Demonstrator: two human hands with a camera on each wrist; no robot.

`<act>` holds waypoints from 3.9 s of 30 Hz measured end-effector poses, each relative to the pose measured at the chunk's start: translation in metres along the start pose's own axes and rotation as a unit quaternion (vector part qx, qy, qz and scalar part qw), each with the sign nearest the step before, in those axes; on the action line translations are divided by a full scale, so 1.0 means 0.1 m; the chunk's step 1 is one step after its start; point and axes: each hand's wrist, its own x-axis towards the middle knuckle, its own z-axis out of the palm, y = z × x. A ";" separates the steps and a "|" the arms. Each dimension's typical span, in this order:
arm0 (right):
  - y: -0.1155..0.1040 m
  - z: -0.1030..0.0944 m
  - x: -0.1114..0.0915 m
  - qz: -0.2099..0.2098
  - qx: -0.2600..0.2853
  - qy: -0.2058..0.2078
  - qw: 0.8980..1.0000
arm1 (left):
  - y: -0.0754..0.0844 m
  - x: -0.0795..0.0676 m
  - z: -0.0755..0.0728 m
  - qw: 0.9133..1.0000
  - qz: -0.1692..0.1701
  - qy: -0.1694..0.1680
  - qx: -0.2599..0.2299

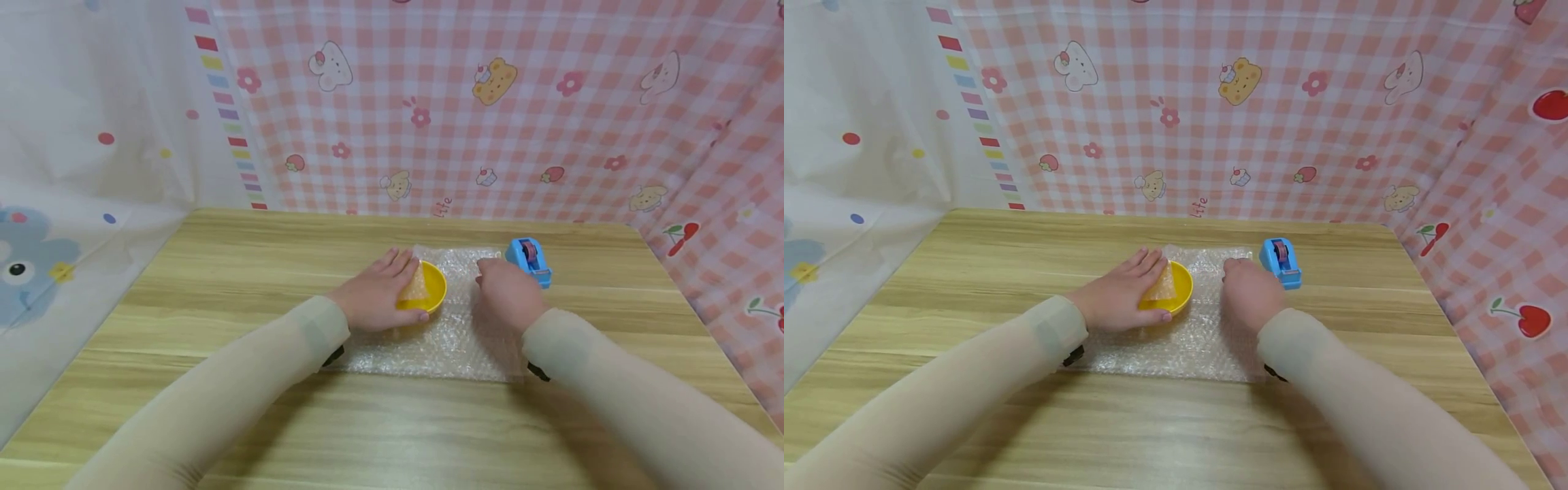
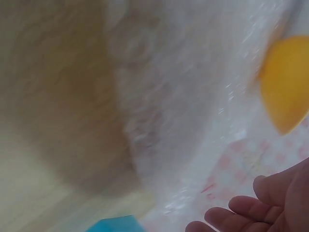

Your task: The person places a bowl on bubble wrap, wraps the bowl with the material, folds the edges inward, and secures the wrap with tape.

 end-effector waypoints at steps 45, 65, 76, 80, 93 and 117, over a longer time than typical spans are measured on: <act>0.28 0.04 0.30 0.101 0.031 -0.068 0.992 | 0.04 0.00 0.00 1.000 -0.009 -0.021 0.015; 0.24 0.03 0.34 0.129 0.048 -0.089 0.986 | 0.04 0.03 0.00 1.000 -0.010 -0.022 0.017; 0.22 0.04 0.35 0.135 0.066 -0.082 0.985 | 0.04 0.02 -0.01 1.000 -0.010 -0.026 0.013; 0.23 0.03 0.35 0.131 0.072 -0.074 0.986 | 0.05 0.02 -0.02 1.000 -0.011 -0.024 0.010; 0.23 0.02 0.36 0.160 0.123 -0.055 0.978 | 0.06 0.00 -0.03 0.999 -0.011 -0.026 0.017; 0.20 -0.01 0.30 0.165 0.193 -0.035 0.967 | 0.07 0.00 -0.03 0.999 -0.014 -0.025 0.021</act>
